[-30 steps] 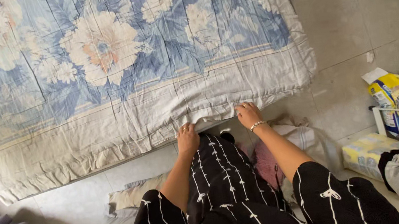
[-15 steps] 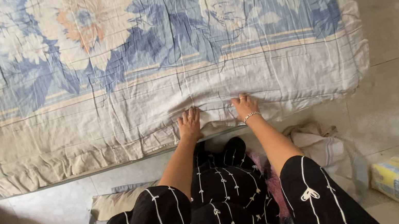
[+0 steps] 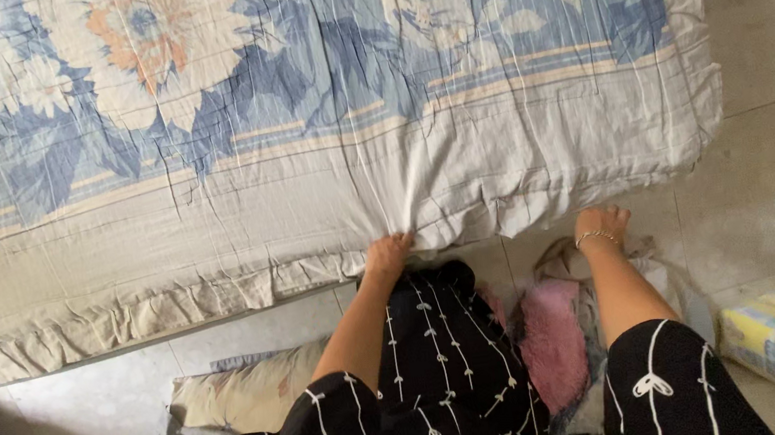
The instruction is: The person smooths and tucks a bedsheet over a mattress by hand, then fluffs and arranges pillows and a bolster onto the bed.
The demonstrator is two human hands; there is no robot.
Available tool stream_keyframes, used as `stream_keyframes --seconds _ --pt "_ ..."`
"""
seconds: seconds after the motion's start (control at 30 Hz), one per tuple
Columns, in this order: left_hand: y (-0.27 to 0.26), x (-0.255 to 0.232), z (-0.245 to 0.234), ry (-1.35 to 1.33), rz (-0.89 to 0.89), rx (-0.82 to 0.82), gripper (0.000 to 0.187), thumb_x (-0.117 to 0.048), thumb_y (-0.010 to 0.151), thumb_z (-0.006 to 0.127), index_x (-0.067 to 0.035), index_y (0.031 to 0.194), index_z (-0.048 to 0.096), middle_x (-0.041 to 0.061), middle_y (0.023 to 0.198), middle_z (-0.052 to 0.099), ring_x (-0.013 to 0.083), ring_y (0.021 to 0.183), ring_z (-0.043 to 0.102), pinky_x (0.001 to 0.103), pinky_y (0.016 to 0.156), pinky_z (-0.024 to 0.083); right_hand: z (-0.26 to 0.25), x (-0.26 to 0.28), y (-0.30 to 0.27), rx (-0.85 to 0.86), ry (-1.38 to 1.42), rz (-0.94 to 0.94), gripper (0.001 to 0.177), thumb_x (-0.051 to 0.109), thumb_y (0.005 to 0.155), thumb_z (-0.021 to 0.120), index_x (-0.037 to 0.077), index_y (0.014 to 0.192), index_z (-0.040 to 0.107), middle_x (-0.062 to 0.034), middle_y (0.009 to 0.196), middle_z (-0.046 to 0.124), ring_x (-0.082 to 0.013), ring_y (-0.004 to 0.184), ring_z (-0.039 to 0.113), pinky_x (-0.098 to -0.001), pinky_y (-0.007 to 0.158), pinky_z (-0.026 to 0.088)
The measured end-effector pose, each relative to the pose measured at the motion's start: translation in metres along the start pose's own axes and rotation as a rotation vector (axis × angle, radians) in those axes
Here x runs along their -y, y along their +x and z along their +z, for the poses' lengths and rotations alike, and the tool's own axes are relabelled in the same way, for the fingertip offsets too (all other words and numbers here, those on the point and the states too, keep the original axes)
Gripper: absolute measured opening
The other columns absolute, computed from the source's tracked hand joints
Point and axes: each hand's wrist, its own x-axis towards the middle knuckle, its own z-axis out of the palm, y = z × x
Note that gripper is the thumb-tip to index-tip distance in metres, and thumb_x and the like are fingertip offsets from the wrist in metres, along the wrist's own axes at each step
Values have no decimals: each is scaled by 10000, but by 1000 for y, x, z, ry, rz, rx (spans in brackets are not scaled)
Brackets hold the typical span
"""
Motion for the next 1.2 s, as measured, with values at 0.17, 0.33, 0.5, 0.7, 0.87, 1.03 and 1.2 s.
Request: stream_keyframes --seconds 0.17,0.33,0.5,0.7,0.87,1.03,1.2 --pt "5 -2 -24 115 52 113 262 -331 965 564 -260 1201 654 4 1052 747 210 970 715 485 997 429 12 47 32 162 801 270 623 566 1025 447 34 1207 715 -303 1242 647 -503 1180 585 -551 1011 456" --pt "1 -7 -30 56 11 147 284 -163 987 528 -271 1217 655 9 1094 748 216 1025 706 486 1008 389 13 106 58 53 875 434 661 574 967 646 -60 1149 689 -305 1178 689 -459 1100 668 -507 930 538" --pt "-8 -23 -40 33 7 163 321 -152 972 521 -260 1246 648 -10 1322 680 215 1269 587 573 1153 282 5 59 29 -69 1026 635 369 331 954 624 30 1168 633 -178 1176 694 -356 1038 678 -502 890 522" --pt "-9 -31 -58 62 -66 447 519 -347 915 683 -155 1374 535 88 1434 556 317 1382 450 588 1171 246 -18 52 11 130 984 558 545 443 886 718 2 1192 618 -202 1170 717 -354 1078 697 -462 932 538" --pt "-52 -69 -130 82 -109 378 480 -402 950 647 -123 1333 569 118 1403 588 306 1349 513 592 1193 267 -101 31 -32 -2 893 313 465 457 855 729 91 1138 676 -170 1098 750 -357 1062 701 -452 968 527" --pt "-78 -110 -239 10 -92 122 451 -339 910 656 -118 1297 588 112 1374 603 315 1312 529 584 1151 294 -197 6 -92 -314 929 197 359 378 837 741 123 1087 709 -177 1057 726 -360 1087 648 -468 969 492" --pt "-91 -119 -317 -9 -84 8 409 -368 925 647 -159 1276 617 121 1286 642 335 1230 578 543 1081 388 -240 -26 -146 -352 1057 201 305 344 840 737 129 1055 716 -156 1057 714 -360 1081 637 -470 964 489"
